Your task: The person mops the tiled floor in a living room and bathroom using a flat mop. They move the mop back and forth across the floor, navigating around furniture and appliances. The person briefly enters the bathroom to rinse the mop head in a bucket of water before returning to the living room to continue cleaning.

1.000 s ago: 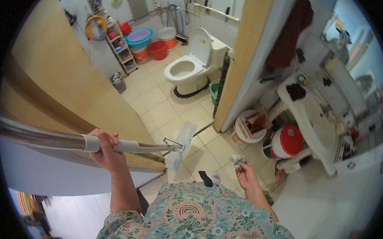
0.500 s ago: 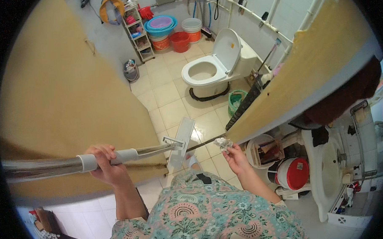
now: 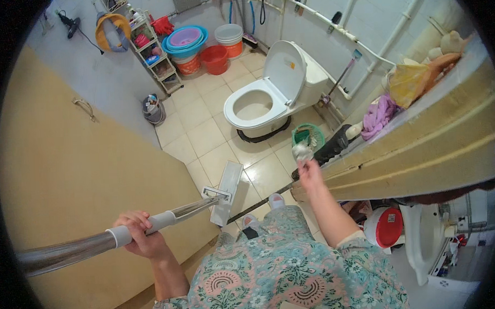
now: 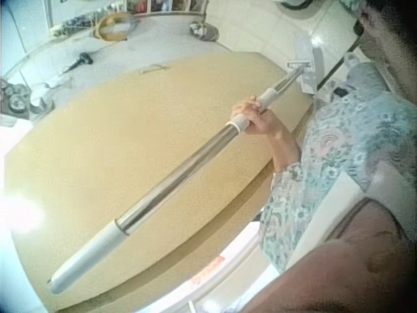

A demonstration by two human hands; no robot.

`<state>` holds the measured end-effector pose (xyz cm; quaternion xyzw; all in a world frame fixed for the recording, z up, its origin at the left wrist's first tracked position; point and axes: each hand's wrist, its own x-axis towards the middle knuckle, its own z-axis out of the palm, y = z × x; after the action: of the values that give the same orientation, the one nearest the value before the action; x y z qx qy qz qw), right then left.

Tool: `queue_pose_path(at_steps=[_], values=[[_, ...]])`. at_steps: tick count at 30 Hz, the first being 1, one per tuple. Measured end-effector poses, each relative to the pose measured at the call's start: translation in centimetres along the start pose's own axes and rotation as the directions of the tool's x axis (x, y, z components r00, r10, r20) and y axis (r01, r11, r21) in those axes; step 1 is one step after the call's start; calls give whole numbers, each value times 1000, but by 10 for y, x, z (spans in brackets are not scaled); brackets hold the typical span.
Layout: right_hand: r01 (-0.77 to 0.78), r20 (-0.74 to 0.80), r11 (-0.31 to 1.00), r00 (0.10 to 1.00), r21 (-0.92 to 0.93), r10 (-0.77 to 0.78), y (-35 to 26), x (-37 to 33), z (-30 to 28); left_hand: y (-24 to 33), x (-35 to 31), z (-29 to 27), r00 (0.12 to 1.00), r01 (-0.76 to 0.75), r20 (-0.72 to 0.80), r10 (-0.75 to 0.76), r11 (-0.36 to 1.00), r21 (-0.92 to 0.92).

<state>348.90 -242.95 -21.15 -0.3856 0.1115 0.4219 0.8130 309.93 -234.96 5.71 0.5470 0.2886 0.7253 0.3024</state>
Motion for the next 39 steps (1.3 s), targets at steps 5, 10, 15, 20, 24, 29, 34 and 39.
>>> queue_pose_path(at_steps=[5, 10, 15, 20, 24, 29, 34, 39], values=[[-194, -367, 977, 918, -85, 150, -42, 51, 36, 7, 15, 16, 997, -33, -67, 32, 999, -4], [-459, -160, 732, 882, -503, 443, 50, 90, 8, 41, 41, 21, 992, -117, -53, 112, 987, -108], [-666, -120, 340, 543, -664, 831, 125, 4, 87, 70, 47, 35, 975, -206, -114, 190, 966, -158], [-856, -36, 378, 416, -354, 909, 174, -48, 170, 79, 34, 51, 962, -249, -147, 230, 959, -132], [-759, -49, 590, 624, -275, 780, 223, -53, 186, 110, 33, 50, 935, -347, -103, 340, 936, -54], [-743, -119, 594, 649, -308, 751, 226, -51, 190, 188, 49, 20, 929, -370, -83, 361, 899, -234], [-790, -183, 559, 606, -251, 774, 215, -76, 212, 221, 24, -3, 909, -416, -91, 406, 883, -216], [-758, -139, 596, 641, -265, 754, 209, -65, 226, 206, -1, 5, 875, -482, -178, 450, 845, -229]])
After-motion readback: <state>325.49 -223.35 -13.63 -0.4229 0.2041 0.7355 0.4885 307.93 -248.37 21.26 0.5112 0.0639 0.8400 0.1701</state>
